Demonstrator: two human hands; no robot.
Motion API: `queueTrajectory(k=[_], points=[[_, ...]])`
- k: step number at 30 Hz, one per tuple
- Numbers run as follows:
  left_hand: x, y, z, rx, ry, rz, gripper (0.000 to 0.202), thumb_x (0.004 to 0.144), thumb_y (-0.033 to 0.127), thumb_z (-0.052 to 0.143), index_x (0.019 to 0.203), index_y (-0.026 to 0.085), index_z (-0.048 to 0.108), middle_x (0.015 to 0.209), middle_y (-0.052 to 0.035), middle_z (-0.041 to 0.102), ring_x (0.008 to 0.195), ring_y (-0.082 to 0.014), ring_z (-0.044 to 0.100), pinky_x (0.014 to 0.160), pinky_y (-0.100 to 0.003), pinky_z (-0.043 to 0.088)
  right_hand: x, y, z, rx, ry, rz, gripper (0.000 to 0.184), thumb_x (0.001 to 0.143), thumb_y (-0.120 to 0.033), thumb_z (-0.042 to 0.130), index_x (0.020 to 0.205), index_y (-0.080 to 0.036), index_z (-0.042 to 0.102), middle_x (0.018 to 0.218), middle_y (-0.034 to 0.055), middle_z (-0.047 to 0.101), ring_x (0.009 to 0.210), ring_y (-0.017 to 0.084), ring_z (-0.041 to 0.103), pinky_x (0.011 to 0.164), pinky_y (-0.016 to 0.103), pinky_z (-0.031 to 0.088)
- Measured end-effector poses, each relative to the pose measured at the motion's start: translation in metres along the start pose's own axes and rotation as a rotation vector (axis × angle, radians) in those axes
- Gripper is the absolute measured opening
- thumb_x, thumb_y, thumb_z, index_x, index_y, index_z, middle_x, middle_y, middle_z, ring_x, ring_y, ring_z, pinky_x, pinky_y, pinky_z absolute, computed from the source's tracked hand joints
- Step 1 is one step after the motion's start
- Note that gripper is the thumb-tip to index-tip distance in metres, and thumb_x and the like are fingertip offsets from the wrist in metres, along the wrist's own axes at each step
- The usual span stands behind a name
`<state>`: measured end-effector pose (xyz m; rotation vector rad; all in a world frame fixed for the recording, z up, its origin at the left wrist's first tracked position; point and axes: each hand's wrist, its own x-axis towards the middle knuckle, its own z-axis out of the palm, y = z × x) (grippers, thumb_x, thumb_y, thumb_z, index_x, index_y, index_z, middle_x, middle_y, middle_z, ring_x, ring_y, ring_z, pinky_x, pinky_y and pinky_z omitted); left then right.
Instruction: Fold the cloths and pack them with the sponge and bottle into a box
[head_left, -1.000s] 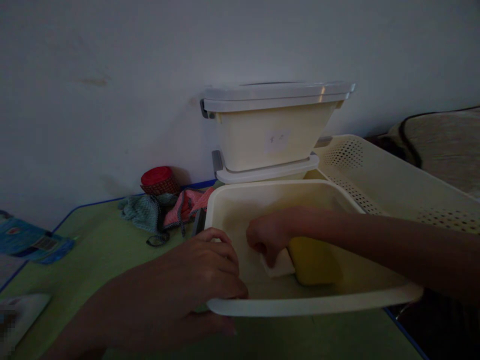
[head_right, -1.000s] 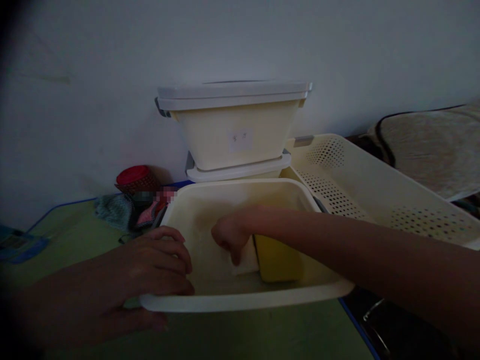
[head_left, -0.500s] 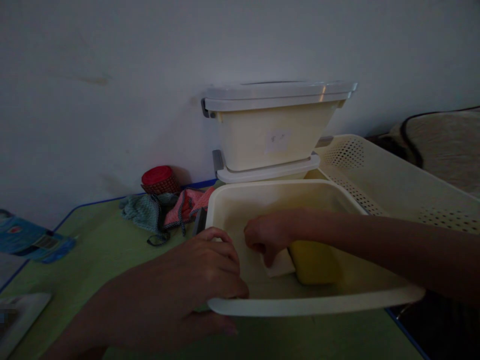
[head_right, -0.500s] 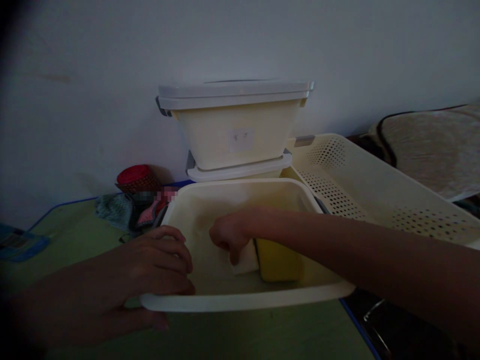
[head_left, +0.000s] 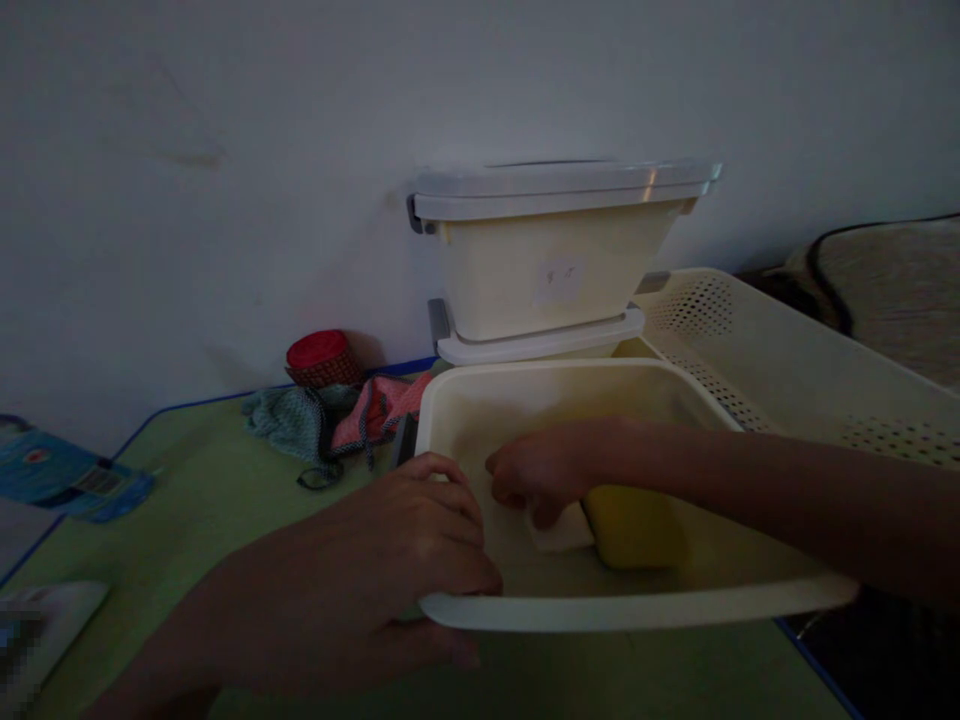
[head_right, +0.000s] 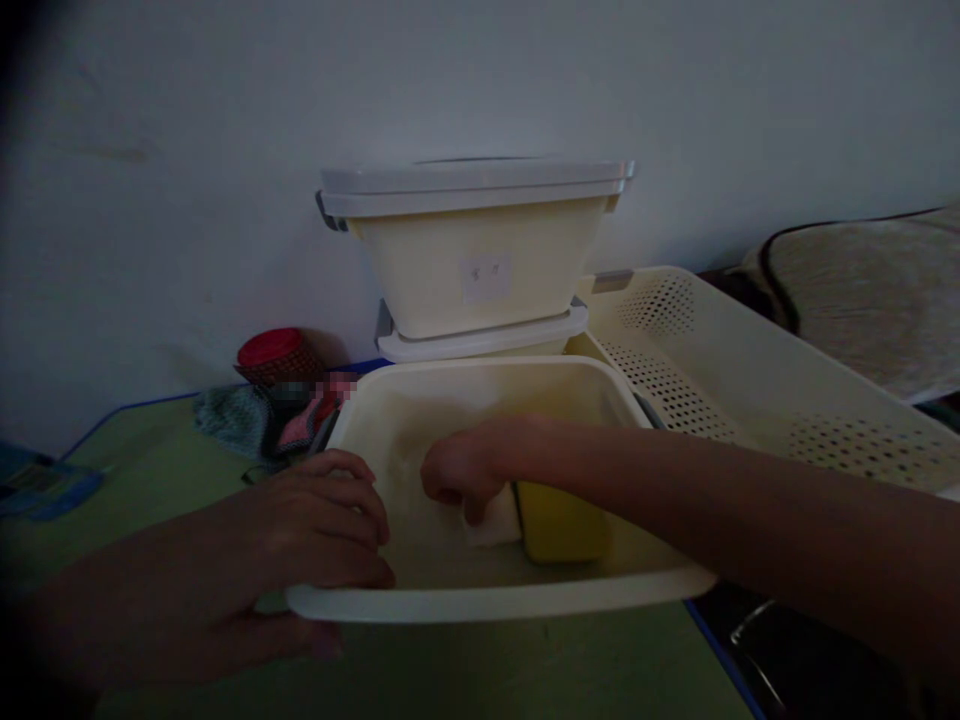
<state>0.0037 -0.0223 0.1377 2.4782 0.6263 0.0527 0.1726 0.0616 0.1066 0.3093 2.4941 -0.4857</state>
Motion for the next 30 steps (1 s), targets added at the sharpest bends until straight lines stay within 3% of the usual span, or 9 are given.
queueTrajectory(k=[14, 19, 26, 30], points=[[0.0002, -0.0006, -0.0007, 0.005, -0.019, 0.005, 0.010, 0.081, 0.026, 0.059, 0.089, 0.020, 0.060, 0.089, 0.0001, 0.065, 0.093, -0.0166, 0.056, 0.097, -0.031, 0.028, 0.0013, 0.0024, 0.0012, -0.058, 0.024, 0.004, 0.016, 0.070, -0.017, 0.068, 0.083, -0.008, 0.066, 0.081, 0.0039, 0.053, 0.061, 0.011, 0.038, 0.055, 0.024, 0.031], [-0.0001, -0.0003, -0.0011, 0.005, -0.011, 0.004, 0.011, 0.080, 0.024, 0.061, 0.089, 0.020, 0.060, 0.088, 0.0001, 0.065, 0.093, -0.0166, 0.055, 0.097, -0.030, 0.028, 0.0027, 0.0027, 0.0016, -0.043, 0.062, 0.035, 0.017, 0.069, -0.017, 0.069, 0.082, -0.008, 0.067, 0.083, 0.0049, 0.057, 0.064, 0.012, 0.043, 0.059, 0.025, 0.033], [0.0009, -0.0011, 0.0002, 0.006, -0.014, 0.004, 0.010, 0.081, 0.025, 0.060, 0.089, 0.021, 0.060, 0.089, 0.0006, 0.065, 0.093, -0.0167, 0.055, 0.096, -0.031, 0.028, 0.0060, 0.0039, -0.0009, -0.016, -0.022, 0.093, 0.021, 0.067, -0.016, 0.070, 0.086, -0.006, 0.067, 0.079, 0.0047, 0.061, 0.065, 0.013, 0.046, 0.061, 0.025, 0.037], [-0.0002, -0.0014, 0.0004, 0.010, 0.010, 0.008, 0.009, 0.082, 0.027, 0.058, 0.088, 0.021, 0.061, 0.088, 0.0006, 0.066, 0.091, -0.0169, 0.056, 0.095, -0.031, 0.030, 0.0039, 0.0041, 0.0003, 0.023, 0.004, 0.118, 0.020, 0.061, -0.012, 0.074, 0.080, -0.009, 0.068, 0.076, 0.0031, 0.061, 0.064, 0.013, 0.047, 0.060, 0.026, 0.037]])
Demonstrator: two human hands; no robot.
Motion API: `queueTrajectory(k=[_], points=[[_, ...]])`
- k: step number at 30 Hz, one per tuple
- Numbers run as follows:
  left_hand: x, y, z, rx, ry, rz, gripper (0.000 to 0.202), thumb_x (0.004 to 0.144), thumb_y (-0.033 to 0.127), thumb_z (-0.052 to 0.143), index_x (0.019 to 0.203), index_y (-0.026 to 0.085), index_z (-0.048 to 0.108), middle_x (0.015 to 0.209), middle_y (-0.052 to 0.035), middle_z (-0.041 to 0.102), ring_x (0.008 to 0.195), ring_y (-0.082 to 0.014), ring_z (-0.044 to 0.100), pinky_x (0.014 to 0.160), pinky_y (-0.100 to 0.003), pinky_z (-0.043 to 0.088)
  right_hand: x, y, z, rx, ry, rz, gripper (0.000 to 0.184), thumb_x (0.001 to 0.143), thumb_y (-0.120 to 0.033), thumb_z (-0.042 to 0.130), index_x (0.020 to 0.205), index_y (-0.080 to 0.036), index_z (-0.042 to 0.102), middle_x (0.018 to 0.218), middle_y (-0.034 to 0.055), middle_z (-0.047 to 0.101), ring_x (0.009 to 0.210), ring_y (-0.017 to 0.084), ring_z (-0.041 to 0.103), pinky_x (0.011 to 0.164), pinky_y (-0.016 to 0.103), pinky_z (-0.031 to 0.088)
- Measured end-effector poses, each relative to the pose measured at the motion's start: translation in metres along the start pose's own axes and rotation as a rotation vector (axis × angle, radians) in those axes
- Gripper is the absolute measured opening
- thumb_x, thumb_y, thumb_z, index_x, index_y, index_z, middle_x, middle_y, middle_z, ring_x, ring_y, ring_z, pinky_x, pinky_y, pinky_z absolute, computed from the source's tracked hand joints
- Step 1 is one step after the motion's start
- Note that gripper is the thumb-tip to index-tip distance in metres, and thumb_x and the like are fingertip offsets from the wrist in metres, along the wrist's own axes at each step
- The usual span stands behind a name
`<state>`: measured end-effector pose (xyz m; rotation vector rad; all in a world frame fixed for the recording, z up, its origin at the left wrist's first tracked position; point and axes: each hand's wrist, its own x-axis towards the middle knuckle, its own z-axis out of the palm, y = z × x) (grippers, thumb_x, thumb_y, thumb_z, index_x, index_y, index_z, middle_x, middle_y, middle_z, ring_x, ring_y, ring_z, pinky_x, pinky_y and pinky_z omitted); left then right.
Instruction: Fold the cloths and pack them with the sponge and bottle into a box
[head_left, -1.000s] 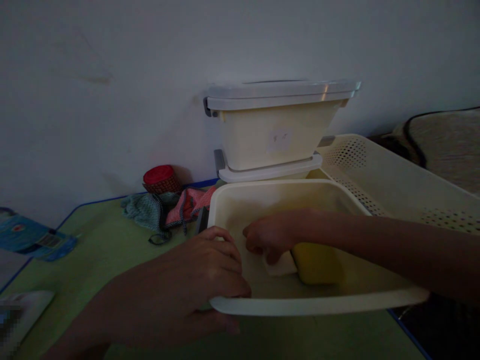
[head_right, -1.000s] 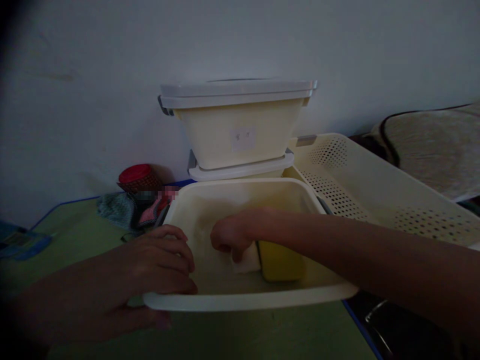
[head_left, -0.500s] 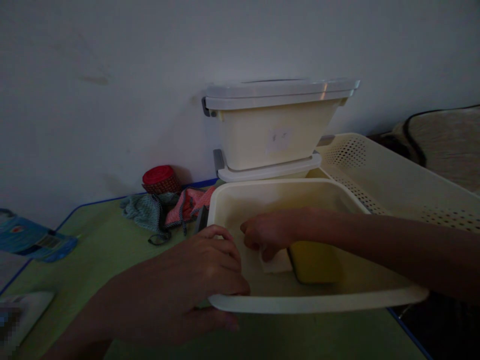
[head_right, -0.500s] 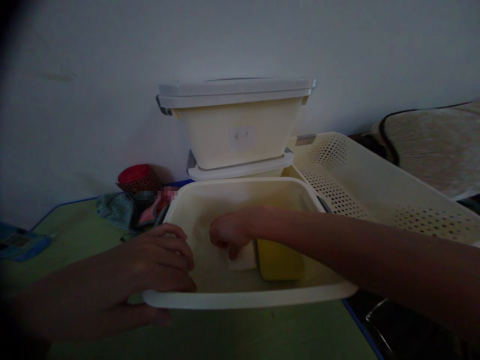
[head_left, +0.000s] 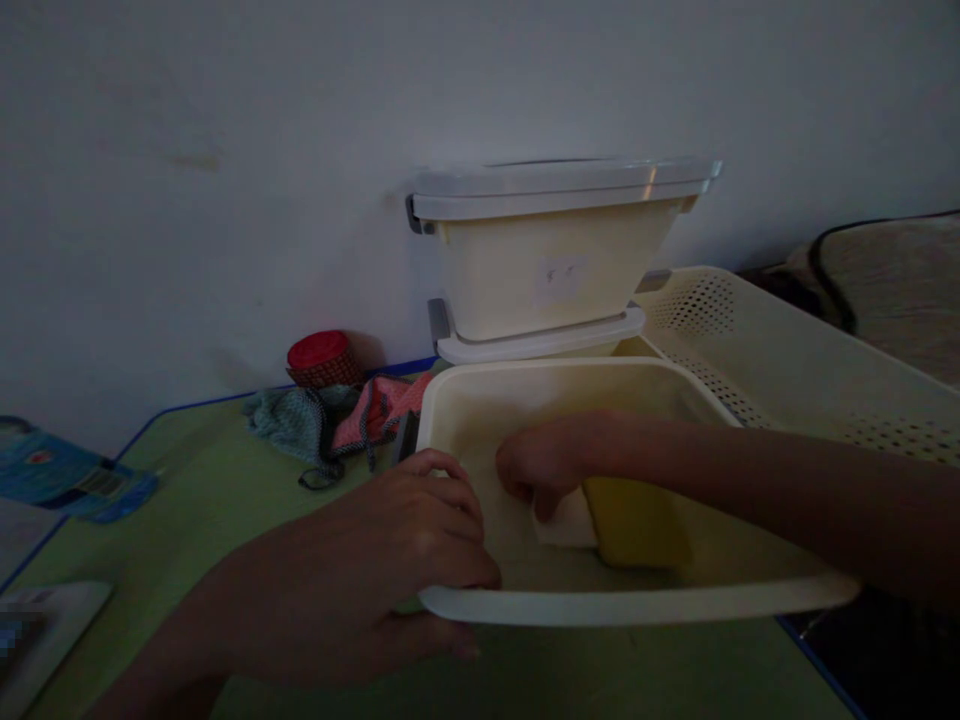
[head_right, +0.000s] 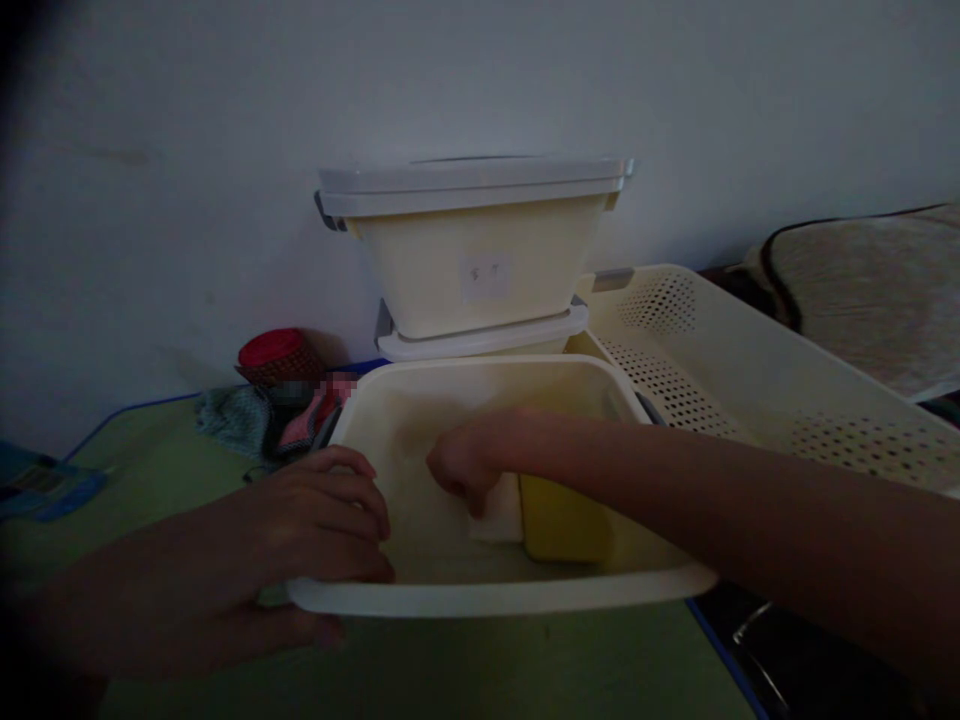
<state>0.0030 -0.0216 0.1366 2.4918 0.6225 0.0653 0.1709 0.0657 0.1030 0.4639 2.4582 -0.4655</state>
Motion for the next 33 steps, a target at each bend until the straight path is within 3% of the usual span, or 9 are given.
queueTrajectory(k=[5, 11, 19, 23, 28, 33], points=[[-0.0008, -0.0014, 0.0011, -0.025, 0.025, 0.013, 0.009, 0.081, 0.027, 0.059, 0.088, 0.021, 0.061, 0.087, 0.0007, 0.066, 0.089, -0.0170, 0.057, 0.095, -0.032, 0.030, -0.0021, -0.0002, 0.0003, 0.009, -0.010, 0.004, 0.020, 0.060, -0.012, 0.074, 0.078, -0.010, 0.067, 0.075, 0.0025, 0.060, 0.065, 0.013, 0.049, 0.062, 0.026, 0.038], [-0.0007, -0.0009, 0.0013, -0.011, 0.004, -0.005, 0.009, 0.080, 0.026, 0.061, 0.087, 0.020, 0.061, 0.087, 0.0012, 0.066, 0.091, -0.0161, 0.056, 0.097, -0.031, 0.027, -0.0030, 0.0027, -0.0014, -0.037, -0.026, 0.015, 0.044, 0.063, -0.027, 0.075, 0.099, -0.007, 0.062, 0.089, 0.0058, 0.058, 0.071, 0.014, 0.048, 0.061, 0.026, 0.037], [0.0000, 0.0011, -0.0013, 0.000, -0.023, -0.013, 0.011, 0.081, 0.026, 0.060, 0.090, 0.020, 0.060, 0.090, 0.0003, 0.066, 0.093, -0.0168, 0.055, 0.095, -0.031, 0.028, -0.0062, 0.0032, -0.0052, 0.072, -0.002, -0.009, 0.018, 0.061, -0.019, 0.075, 0.067, -0.011, 0.060, 0.060, -0.0052, 0.042, 0.055, 0.008, 0.037, 0.053, 0.023, 0.030], [-0.0004, 0.0004, -0.0011, 0.004, -0.021, -0.009, 0.012, 0.080, 0.026, 0.061, 0.091, 0.020, 0.060, 0.090, 0.0001, 0.066, 0.092, -0.0174, 0.055, 0.094, -0.032, 0.029, -0.0063, 0.0025, -0.0073, 0.097, -0.018, -0.014, 0.013, 0.063, -0.016, 0.073, 0.067, -0.011, 0.061, 0.057, -0.0061, 0.041, 0.053, 0.008, 0.037, 0.052, 0.023, 0.029], [-0.0005, -0.0011, 0.0004, -0.003, 0.003, 0.008, 0.011, 0.081, 0.026, 0.060, 0.091, 0.021, 0.060, 0.090, 0.0000, 0.066, 0.093, -0.0175, 0.055, 0.094, -0.032, 0.030, -0.0074, 0.0003, -0.0092, 0.048, -0.030, 0.000, 0.016, 0.075, -0.021, 0.064, 0.081, -0.007, 0.067, 0.067, 0.0003, 0.056, 0.055, 0.009, 0.040, 0.053, 0.023, 0.030], [0.0001, -0.0016, 0.0013, 0.001, 0.008, 0.007, 0.012, 0.080, 0.025, 0.061, 0.091, 0.021, 0.061, 0.089, 0.0004, 0.066, 0.091, -0.0169, 0.056, 0.094, -0.031, 0.030, -0.0088, 0.0010, -0.0081, -0.032, 0.094, 0.020, 0.025, 0.085, -0.018, 0.049, 0.098, -0.004, 0.066, 0.092, 0.0130, 0.066, 0.068, 0.013, 0.051, 0.062, 0.025, 0.035]])
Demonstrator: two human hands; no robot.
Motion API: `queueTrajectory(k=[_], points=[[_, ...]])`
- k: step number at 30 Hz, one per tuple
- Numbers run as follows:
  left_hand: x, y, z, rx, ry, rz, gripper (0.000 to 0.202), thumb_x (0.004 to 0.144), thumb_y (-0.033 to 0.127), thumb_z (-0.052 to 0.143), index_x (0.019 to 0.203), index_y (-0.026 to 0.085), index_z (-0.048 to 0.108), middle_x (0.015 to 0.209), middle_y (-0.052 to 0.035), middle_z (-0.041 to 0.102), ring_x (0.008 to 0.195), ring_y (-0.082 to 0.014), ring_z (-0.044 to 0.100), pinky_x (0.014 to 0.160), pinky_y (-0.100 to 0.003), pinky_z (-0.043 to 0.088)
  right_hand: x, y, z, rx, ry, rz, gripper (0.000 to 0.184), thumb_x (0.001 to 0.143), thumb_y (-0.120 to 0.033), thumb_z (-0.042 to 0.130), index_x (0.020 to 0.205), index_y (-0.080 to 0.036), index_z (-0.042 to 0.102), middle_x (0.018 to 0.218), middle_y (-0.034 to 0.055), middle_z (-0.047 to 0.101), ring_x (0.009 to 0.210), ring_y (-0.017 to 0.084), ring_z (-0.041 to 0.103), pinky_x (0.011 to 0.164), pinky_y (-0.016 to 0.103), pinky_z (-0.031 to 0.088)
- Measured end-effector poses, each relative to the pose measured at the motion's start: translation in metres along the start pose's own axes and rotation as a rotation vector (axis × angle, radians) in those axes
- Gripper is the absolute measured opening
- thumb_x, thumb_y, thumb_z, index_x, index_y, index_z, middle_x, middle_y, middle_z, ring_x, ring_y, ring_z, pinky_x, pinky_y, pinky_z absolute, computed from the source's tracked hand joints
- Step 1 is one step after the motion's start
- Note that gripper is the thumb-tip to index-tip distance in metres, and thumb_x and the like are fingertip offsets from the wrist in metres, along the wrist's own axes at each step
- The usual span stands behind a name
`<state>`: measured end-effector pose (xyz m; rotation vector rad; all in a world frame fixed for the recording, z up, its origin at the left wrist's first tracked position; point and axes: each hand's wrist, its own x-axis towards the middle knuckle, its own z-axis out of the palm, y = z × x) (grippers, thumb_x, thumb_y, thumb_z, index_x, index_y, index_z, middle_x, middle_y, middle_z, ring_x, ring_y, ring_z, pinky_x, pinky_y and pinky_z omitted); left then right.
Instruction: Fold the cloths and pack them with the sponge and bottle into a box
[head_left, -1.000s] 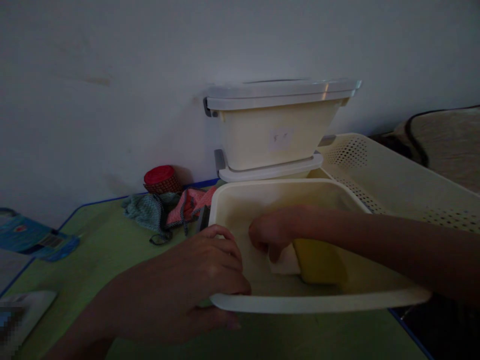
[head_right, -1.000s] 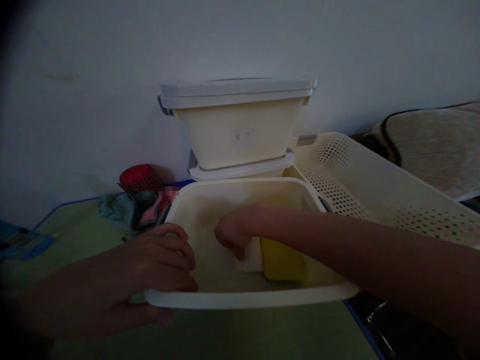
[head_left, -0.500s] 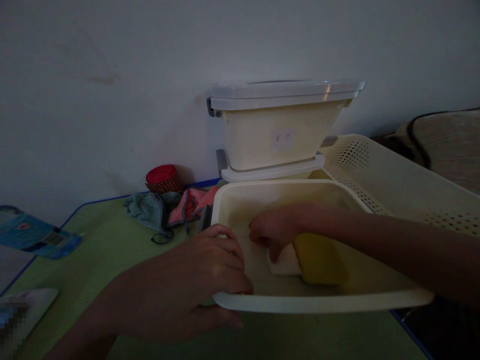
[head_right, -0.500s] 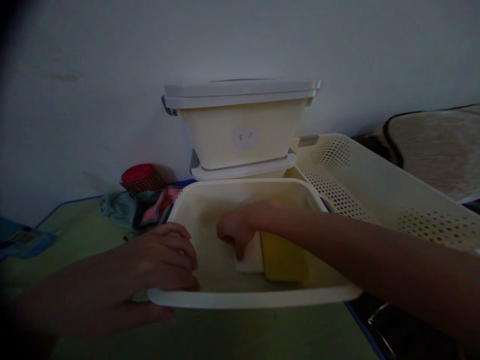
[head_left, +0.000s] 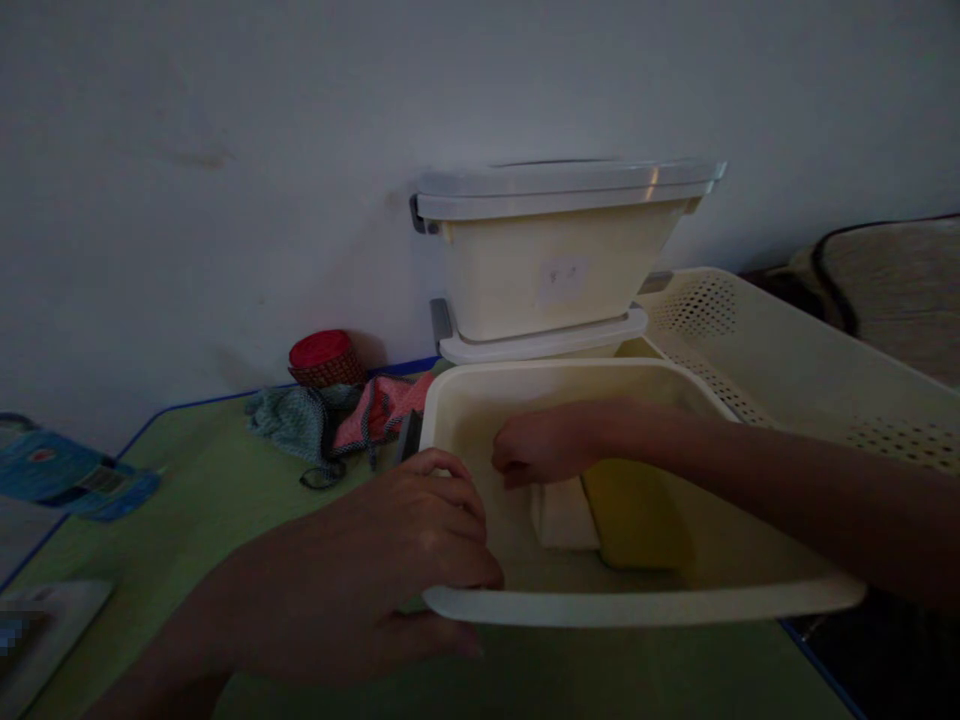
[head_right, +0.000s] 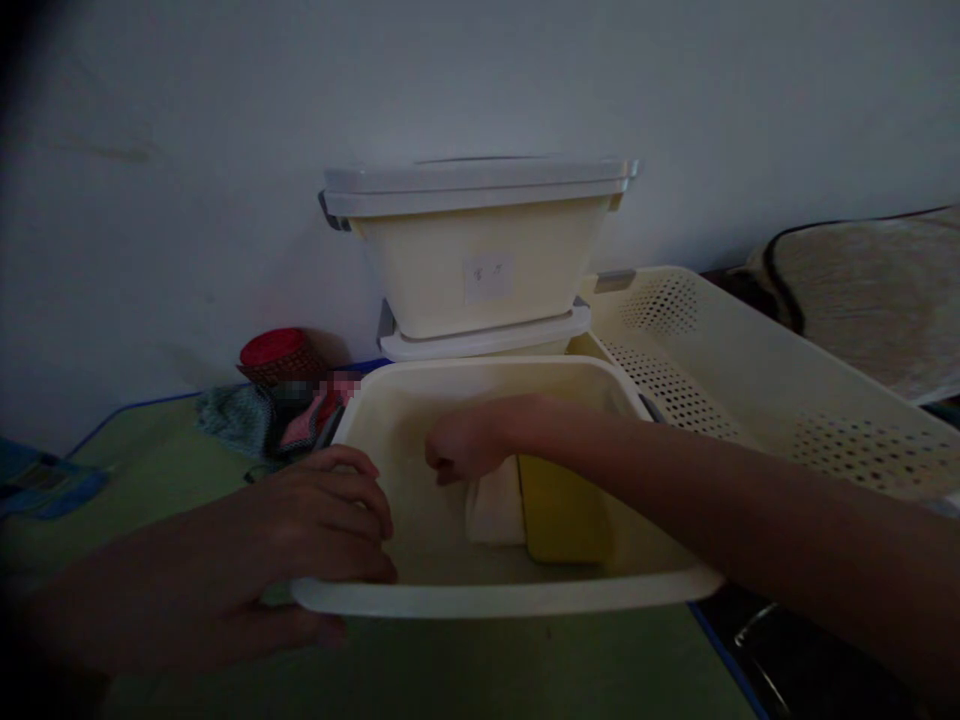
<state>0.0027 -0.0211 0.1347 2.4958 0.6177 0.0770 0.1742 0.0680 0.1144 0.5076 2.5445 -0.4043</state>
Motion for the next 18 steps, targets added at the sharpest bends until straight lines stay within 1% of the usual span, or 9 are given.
queueTrajectory(k=[4, 9, 14, 18], points=[[-0.0009, 0.0000, 0.0004, 0.007, 0.007, 0.004, 0.009, 0.081, 0.026, 0.059, 0.088, 0.021, 0.061, 0.088, 0.0003, 0.066, 0.091, -0.0172, 0.056, 0.094, -0.031, 0.030, -0.0003, 0.0025, -0.0002, -0.011, 0.033, 0.026, 0.026, 0.086, -0.013, 0.045, 0.098, -0.005, 0.066, 0.093, 0.0128, 0.067, 0.070, 0.014, 0.054, 0.063, 0.025, 0.036], [0.0006, -0.0005, 0.0005, 0.004, 0.007, 0.000, 0.007, 0.080, 0.024, 0.060, 0.086, 0.021, 0.061, 0.086, 0.0012, 0.065, 0.091, -0.0168, 0.056, 0.092, -0.029, 0.031, -0.0024, 0.0039, -0.0050, -0.025, 0.052, 0.036, 0.026, 0.084, -0.014, 0.045, 0.096, -0.005, 0.067, 0.090, 0.0130, 0.067, 0.066, 0.013, 0.053, 0.060, 0.026, 0.035], [0.0014, -0.0002, -0.0001, 0.009, -0.005, -0.008, 0.007, 0.079, 0.024, 0.062, 0.086, 0.020, 0.061, 0.087, 0.0013, 0.065, 0.092, -0.0167, 0.056, 0.092, -0.030, 0.030, -0.0052, 0.0029, -0.0089, 0.021, 0.008, 0.013, 0.026, 0.080, -0.009, 0.045, 0.089, -0.006, 0.069, 0.084, 0.0108, 0.067, 0.058, 0.010, 0.046, 0.057, 0.025, 0.035], [-0.0018, 0.0006, 0.0005, 0.013, -0.006, -0.008, 0.010, 0.079, 0.024, 0.063, 0.087, 0.020, 0.061, 0.088, 0.0010, 0.066, 0.093, -0.0168, 0.055, 0.094, -0.030, 0.029, -0.0061, 0.0041, -0.0084, 0.090, -0.050, 0.012, 0.024, 0.074, -0.004, 0.047, 0.082, -0.007, 0.069, 0.076, 0.0063, 0.066, 0.055, 0.009, 0.044, 0.055, 0.024, 0.034]])
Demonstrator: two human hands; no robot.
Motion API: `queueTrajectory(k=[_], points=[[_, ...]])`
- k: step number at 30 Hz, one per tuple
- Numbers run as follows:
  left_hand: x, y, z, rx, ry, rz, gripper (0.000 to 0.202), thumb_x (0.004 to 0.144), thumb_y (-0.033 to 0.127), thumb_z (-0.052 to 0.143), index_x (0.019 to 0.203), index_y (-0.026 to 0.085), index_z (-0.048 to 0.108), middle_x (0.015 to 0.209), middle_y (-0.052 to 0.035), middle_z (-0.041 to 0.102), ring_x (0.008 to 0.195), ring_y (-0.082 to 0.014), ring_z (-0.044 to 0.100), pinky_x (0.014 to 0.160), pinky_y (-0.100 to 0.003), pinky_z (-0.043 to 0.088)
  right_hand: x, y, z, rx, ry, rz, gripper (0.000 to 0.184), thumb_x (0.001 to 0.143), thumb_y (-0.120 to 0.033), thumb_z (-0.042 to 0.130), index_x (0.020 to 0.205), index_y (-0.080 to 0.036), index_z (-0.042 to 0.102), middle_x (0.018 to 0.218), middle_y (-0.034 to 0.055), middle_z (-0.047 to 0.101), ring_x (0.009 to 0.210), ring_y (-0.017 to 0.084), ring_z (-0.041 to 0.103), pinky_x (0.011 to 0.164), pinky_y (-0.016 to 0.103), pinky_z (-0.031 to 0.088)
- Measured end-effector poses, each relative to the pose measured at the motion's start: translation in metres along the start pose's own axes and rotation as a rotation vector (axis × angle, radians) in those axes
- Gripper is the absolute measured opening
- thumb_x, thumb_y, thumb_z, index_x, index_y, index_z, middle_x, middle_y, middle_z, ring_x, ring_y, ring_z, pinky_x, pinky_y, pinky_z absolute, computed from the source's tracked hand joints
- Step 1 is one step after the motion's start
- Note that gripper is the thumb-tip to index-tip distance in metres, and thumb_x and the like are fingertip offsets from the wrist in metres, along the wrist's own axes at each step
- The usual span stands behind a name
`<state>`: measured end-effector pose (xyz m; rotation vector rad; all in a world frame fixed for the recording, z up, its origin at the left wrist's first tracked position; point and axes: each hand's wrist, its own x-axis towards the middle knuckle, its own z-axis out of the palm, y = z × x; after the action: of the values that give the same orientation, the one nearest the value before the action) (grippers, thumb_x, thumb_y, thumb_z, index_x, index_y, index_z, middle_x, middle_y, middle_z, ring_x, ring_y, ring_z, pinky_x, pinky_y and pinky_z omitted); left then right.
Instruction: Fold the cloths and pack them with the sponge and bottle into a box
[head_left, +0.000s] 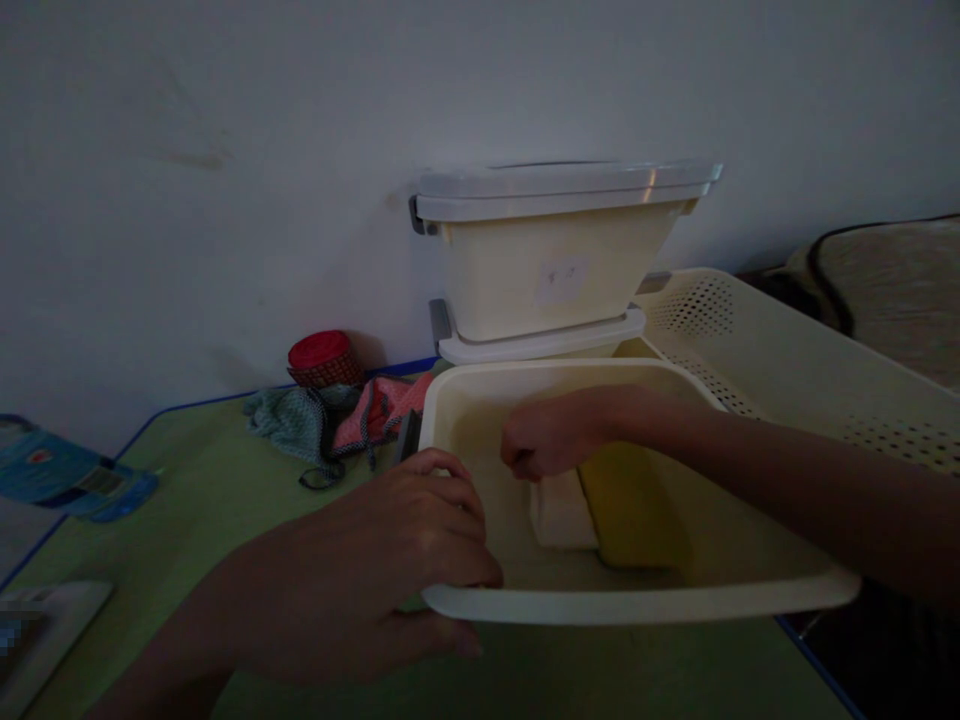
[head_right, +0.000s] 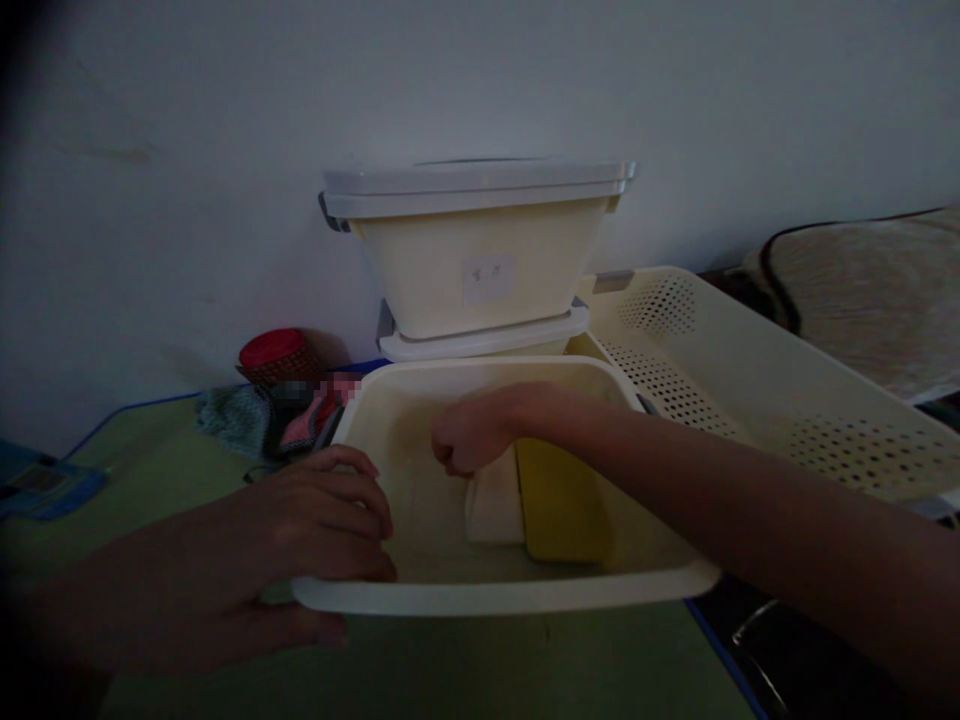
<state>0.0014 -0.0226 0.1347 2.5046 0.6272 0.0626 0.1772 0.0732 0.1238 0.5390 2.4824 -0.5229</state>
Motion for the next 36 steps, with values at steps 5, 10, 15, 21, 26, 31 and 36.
queueTrajectory(k=[5, 10, 15, 21, 26, 31, 36], points=[[0.0013, -0.0006, -0.0007, 0.002, -0.001, 0.005, 0.008, 0.081, 0.024, 0.060, 0.088, 0.020, 0.061, 0.089, 0.0006, 0.066, 0.092, -0.0168, 0.056, 0.093, -0.030, 0.030, 0.0004, 0.0040, 0.0038, 0.099, -0.068, 0.045, 0.016, 0.068, -0.003, 0.052, 0.065, -0.010, 0.066, 0.052, -0.0016, 0.054, 0.050, 0.009, 0.039, 0.052, 0.025, 0.032], [0.0019, -0.0010, -0.0012, -0.004, 0.000, -0.001, 0.011, 0.080, 0.025, 0.061, 0.090, 0.021, 0.061, 0.089, 0.0003, 0.066, 0.093, -0.0169, 0.055, 0.094, -0.031, 0.029, -0.0011, 0.0037, 0.0054, 0.153, -0.077, 0.062, 0.017, 0.067, -0.001, 0.053, 0.058, -0.011, 0.064, 0.046, -0.0033, 0.048, 0.048, 0.009, 0.038, 0.052, 0.027, 0.032], [0.0008, -0.0015, -0.0003, 0.002, 0.000, -0.001, 0.010, 0.081, 0.025, 0.060, 0.090, 0.021, 0.061, 0.089, 0.0006, 0.066, 0.094, -0.0166, 0.055, 0.094, -0.030, 0.030, -0.0019, 0.0025, 0.0033, 0.128, -0.136, 0.074, 0.018, 0.069, -0.004, 0.052, 0.074, -0.007, 0.069, 0.056, 0.0012, 0.057, 0.052, 0.011, 0.040, 0.056, 0.029, 0.033], [0.0016, -0.0009, -0.0005, 0.006, 0.009, 0.005, 0.010, 0.082, 0.027, 0.058, 0.090, 0.021, 0.061, 0.089, 0.0000, 0.066, 0.092, -0.0168, 0.055, 0.095, -0.031, 0.030, -0.0023, 0.0015, 0.0014, 0.113, -0.145, 0.074, 0.019, 0.070, -0.005, 0.053, 0.080, -0.005, 0.070, 0.056, -0.0010, 0.053, 0.050, 0.009, 0.039, 0.055, 0.026, 0.033], [0.0012, -0.0009, -0.0009, 0.012, 0.015, 0.012, 0.011, 0.083, 0.027, 0.057, 0.092, 0.021, 0.061, 0.090, -0.0005, 0.066, 0.093, -0.0173, 0.056, 0.093, -0.031, 0.032, -0.0015, 0.0027, 0.0025, 0.093, -0.121, 0.029, 0.019, 0.070, -0.003, 0.053, 0.079, -0.004, 0.069, 0.059, 0.0003, 0.055, 0.051, 0.009, 0.040, 0.053, 0.025, 0.033], [0.0005, -0.0014, 0.0002, 0.013, 0.014, 0.025, 0.010, 0.083, 0.027, 0.056, 0.091, 0.022, 0.061, 0.088, -0.0005, 0.066, 0.092, -0.0181, 0.056, 0.094, -0.032, 0.031, -0.0006, 0.0034, 0.0040, 0.040, -0.053, 0.006, 0.024, 0.072, -0.001, 0.049, 0.085, -0.006, 0.069, 0.074, 0.0060, 0.065, 0.057, 0.011, 0.045, 0.056, 0.025, 0.034], [0.0012, -0.0009, -0.0007, 0.005, -0.001, 0.009, 0.010, 0.082, 0.025, 0.058, 0.090, 0.021, 0.061, 0.089, -0.0001, 0.066, 0.093, -0.0173, 0.055, 0.094, -0.031, 0.030, 0.0010, 0.0062, 0.0057, -0.070, -0.009, 0.009, 0.024, 0.079, -0.008, 0.046, 0.086, -0.006, 0.068, 0.078, 0.0077, 0.065, 0.058, 0.011, 0.043, 0.058, 0.027, 0.034]])
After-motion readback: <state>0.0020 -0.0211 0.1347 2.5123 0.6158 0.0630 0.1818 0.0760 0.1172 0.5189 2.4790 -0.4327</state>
